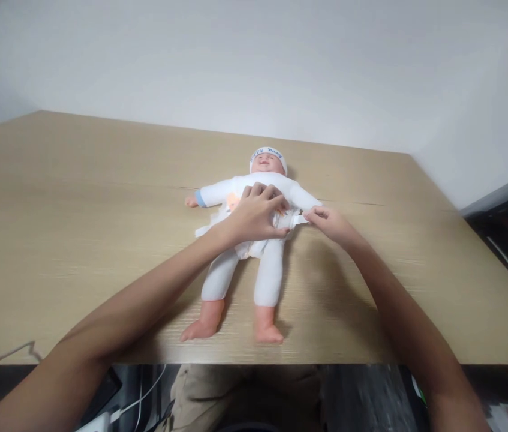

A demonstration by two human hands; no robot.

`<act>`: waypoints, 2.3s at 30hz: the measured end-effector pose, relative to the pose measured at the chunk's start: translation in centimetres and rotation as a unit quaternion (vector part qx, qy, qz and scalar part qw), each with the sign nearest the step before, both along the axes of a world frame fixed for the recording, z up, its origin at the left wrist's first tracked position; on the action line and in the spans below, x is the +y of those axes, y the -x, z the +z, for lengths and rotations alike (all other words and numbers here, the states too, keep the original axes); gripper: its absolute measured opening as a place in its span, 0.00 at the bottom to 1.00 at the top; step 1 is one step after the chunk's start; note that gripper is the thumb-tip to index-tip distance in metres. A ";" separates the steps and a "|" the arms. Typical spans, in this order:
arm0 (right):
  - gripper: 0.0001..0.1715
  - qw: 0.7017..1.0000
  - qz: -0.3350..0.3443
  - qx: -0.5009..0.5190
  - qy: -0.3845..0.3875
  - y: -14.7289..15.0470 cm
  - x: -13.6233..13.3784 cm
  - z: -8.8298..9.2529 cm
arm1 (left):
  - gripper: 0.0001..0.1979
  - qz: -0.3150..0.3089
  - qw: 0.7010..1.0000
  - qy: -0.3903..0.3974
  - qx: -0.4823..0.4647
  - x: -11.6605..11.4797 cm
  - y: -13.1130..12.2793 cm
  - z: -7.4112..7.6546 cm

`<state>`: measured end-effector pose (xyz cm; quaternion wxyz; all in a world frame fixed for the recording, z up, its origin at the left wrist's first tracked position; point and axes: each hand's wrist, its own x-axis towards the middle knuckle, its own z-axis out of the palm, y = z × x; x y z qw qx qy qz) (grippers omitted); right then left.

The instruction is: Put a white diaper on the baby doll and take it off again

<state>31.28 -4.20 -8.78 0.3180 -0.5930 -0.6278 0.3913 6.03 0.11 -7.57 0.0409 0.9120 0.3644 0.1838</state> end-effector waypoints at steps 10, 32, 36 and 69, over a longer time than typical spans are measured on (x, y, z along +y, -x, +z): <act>0.33 0.999 0.049 0.001 0.009 3.8 3.3 2.0 | 0.40 0.012 0.999 0.022 -0.020 -0.2 0.1 0.1; 0.25 0.982 -0.051 0.077 -0.164 7.3 3.0 -4.6 | 0.46 0.010 1.000 0.021 -0.014 -0.2 0.3 0.2; 0.18 0.939 -0.038 -0.013 -0.343 6.9 0.1 -5.6 | 0.46 0.004 0.999 0.025 -0.019 0.0 0.3 0.0; 0.28 0.939 0.185 -0.204 -0.207 14.4 7.2 3.9 | 0.14 0.245 0.958 0.134 -0.063 -1.2 15.1 -7.2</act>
